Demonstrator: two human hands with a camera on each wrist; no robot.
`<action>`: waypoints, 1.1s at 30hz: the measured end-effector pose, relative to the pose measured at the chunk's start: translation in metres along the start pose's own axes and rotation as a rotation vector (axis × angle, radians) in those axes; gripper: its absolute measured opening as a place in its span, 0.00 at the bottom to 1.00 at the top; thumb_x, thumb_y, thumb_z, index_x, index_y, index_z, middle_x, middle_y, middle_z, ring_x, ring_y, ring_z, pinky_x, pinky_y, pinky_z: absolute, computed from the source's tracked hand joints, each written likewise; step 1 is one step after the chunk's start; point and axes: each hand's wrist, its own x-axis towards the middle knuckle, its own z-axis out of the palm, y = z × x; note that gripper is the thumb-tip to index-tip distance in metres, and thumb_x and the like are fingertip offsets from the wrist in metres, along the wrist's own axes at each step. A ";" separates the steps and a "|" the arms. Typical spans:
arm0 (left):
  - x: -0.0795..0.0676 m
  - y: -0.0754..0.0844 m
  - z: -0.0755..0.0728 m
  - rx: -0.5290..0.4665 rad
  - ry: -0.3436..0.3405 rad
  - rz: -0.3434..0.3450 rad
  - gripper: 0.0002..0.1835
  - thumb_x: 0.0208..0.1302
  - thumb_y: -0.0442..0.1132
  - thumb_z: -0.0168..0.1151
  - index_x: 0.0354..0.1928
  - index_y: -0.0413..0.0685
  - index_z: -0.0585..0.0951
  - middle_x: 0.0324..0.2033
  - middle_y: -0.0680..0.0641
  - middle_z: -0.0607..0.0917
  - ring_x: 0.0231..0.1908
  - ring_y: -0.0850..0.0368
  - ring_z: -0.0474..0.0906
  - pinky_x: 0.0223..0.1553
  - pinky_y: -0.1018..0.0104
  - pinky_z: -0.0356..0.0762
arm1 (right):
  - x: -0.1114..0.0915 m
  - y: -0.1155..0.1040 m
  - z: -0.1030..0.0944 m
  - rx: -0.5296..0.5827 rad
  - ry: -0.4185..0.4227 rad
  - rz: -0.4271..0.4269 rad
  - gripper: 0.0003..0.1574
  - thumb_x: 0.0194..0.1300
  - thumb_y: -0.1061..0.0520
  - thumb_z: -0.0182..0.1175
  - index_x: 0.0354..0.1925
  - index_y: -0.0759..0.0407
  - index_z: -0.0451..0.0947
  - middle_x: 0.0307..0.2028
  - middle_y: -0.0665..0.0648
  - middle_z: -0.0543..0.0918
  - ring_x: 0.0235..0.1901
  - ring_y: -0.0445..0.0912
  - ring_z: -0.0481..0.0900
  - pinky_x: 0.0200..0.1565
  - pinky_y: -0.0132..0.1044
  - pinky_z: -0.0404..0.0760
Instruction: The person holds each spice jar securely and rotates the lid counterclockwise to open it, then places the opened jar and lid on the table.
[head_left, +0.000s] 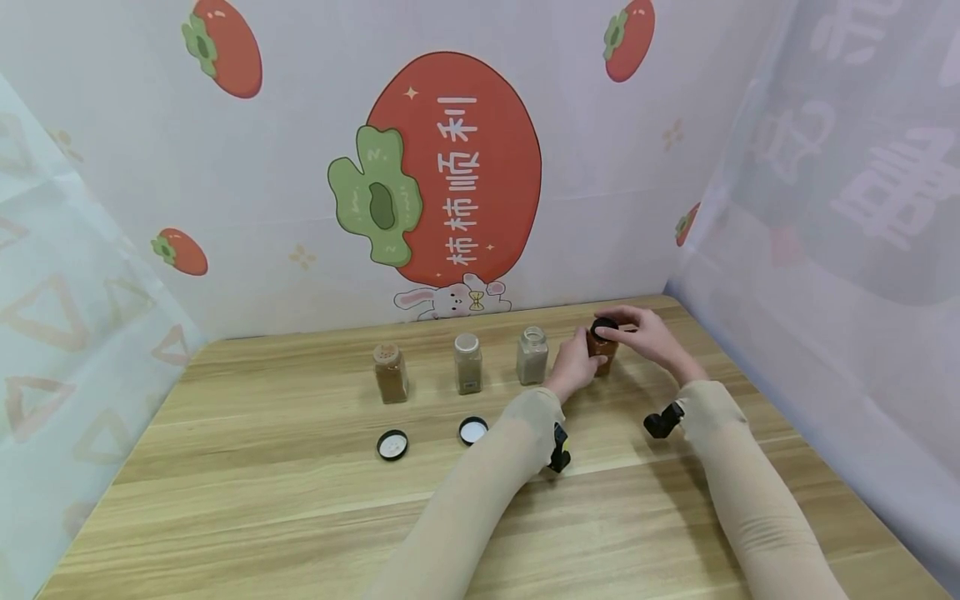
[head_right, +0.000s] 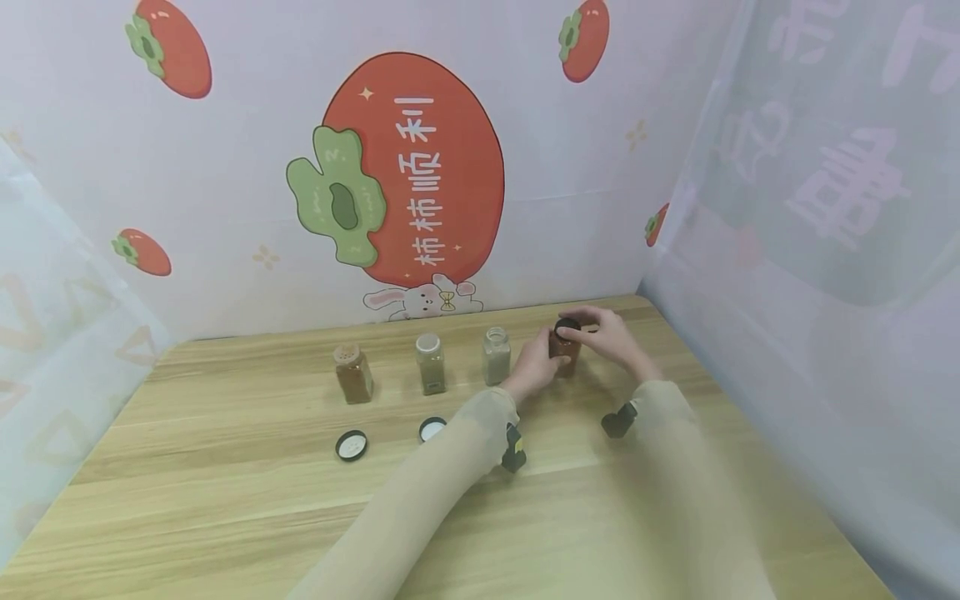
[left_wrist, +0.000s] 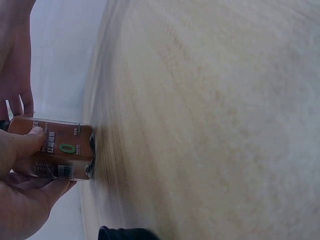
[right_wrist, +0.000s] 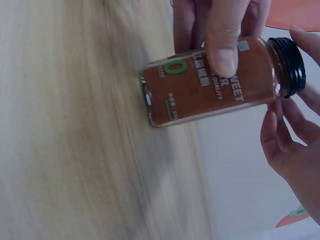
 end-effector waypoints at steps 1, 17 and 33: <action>0.000 0.000 0.000 -0.001 0.000 0.000 0.21 0.65 0.41 0.60 0.56 0.48 0.67 0.53 0.44 0.80 0.53 0.55 0.77 0.52 0.66 0.76 | 0.000 0.000 0.001 -0.012 0.008 -0.010 0.32 0.64 0.43 0.60 0.60 0.59 0.73 0.56 0.60 0.78 0.55 0.55 0.74 0.55 0.54 0.73; 0.000 -0.001 0.000 0.014 0.004 0.006 0.22 0.65 0.42 0.61 0.57 0.48 0.67 0.54 0.44 0.80 0.54 0.56 0.77 0.52 0.65 0.76 | 0.001 -0.003 0.007 -0.073 0.102 -0.055 0.30 0.56 0.44 0.68 0.54 0.57 0.78 0.50 0.59 0.82 0.45 0.52 0.79 0.42 0.39 0.77; 0.001 -0.002 0.000 0.000 0.008 0.000 0.21 0.64 0.42 0.61 0.56 0.47 0.68 0.54 0.44 0.80 0.54 0.55 0.77 0.52 0.64 0.76 | 0.003 -0.009 -0.006 -0.088 -0.016 -0.066 0.30 0.58 0.49 0.67 0.56 0.61 0.77 0.51 0.63 0.81 0.49 0.55 0.79 0.48 0.45 0.80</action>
